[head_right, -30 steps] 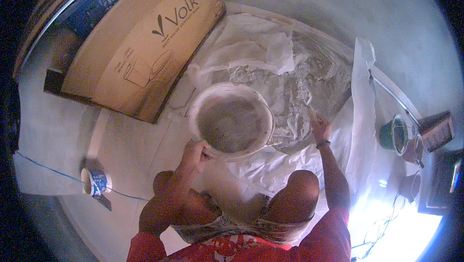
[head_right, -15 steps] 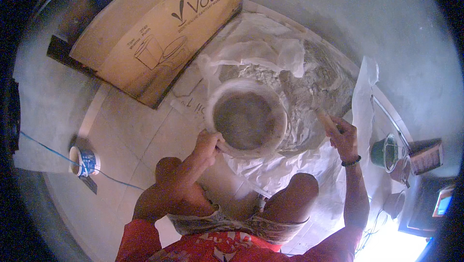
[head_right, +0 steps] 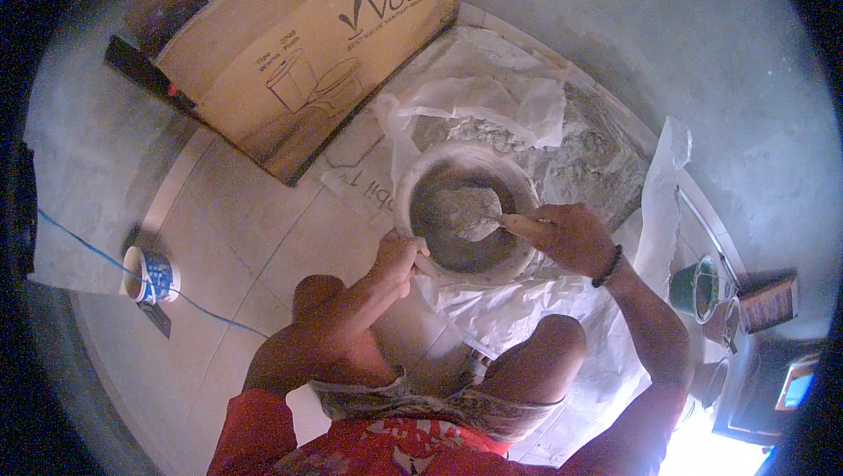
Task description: The person applies plaster to a wall using a trowel and a bucket. They then walk outside to refill the bucket with water and return inside to mix a dry powder into the bucket using a trowel.
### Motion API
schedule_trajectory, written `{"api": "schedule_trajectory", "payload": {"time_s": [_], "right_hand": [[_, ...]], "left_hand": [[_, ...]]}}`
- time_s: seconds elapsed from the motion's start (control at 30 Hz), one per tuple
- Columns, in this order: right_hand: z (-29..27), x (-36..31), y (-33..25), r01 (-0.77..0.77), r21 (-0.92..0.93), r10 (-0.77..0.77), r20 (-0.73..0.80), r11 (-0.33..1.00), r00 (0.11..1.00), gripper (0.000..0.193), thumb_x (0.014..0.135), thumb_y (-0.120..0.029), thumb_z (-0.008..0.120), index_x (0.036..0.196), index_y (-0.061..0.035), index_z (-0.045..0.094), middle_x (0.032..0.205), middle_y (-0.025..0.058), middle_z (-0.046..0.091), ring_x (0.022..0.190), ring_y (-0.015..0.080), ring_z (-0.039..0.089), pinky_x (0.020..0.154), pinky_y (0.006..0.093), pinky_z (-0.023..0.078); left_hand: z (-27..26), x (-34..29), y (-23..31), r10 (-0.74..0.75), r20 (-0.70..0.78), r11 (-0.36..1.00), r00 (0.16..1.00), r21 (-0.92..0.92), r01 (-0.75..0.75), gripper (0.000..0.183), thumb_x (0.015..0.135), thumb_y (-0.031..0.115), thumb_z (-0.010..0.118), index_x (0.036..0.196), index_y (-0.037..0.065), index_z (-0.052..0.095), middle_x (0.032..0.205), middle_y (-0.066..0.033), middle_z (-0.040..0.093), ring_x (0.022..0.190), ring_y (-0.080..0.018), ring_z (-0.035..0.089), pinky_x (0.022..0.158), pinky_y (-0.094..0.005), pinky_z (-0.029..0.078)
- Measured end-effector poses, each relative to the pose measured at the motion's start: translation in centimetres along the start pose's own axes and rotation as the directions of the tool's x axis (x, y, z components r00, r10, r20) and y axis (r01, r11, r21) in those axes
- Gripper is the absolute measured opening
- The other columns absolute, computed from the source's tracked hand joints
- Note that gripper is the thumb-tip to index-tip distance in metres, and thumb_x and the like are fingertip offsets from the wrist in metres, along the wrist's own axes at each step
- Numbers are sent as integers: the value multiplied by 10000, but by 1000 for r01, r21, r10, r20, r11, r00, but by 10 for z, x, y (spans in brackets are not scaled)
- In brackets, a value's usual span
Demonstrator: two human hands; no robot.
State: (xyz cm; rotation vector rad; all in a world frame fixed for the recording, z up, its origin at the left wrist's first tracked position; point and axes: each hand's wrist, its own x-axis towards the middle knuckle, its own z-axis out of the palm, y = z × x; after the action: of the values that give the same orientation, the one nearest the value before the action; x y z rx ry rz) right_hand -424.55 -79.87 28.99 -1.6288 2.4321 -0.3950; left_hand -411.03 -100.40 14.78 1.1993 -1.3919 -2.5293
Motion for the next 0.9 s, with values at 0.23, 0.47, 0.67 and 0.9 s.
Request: {"api": "schedule_trajectory", "payload": {"time_s": [0.23,0.47,0.67,0.9], "right_hand": [[18,14,-41,-110,-323,142,79,940,987,345,770,-112,517,1108,-180,525,776,87,615,657,292,615,549,419,496],[0,2,-44,-105,-346,91,-56,932,994,439,713,-33,565,1136,-150,555,727,97,576,692,254,585,609,384,484],[4,-25,2,-312,384,412,-211,869,886,366,705,-53,656,1066,-47,595,800,75,627,613,103,541,537,268,441],[23,-67,37,-400,758,789,-236,515,567,330,832,-159,592,1123,-8,563,707,30,601,501,51,477,416,200,367]], "left_hand": [[-6,3,-4,-32,-28,999,999,17,33,310,614,-6,551,918,17,498,730,-63,512,561,-175,527,456,-327,497],[-12,6,-6,10,-9,999,1000,43,-10,265,622,0,543,882,23,497,723,-58,505,554,-171,521,449,-325,481],[-7,-1,0,-35,-40,997,999,-68,32,292,626,10,535,915,20,490,705,-50,494,558,-171,514,436,-304,455],[-16,0,14,-72,-50,997,996,6,72,327,627,16,549,949,2,492,768,-82,522,617,-204,549,486,-332,475]]}}
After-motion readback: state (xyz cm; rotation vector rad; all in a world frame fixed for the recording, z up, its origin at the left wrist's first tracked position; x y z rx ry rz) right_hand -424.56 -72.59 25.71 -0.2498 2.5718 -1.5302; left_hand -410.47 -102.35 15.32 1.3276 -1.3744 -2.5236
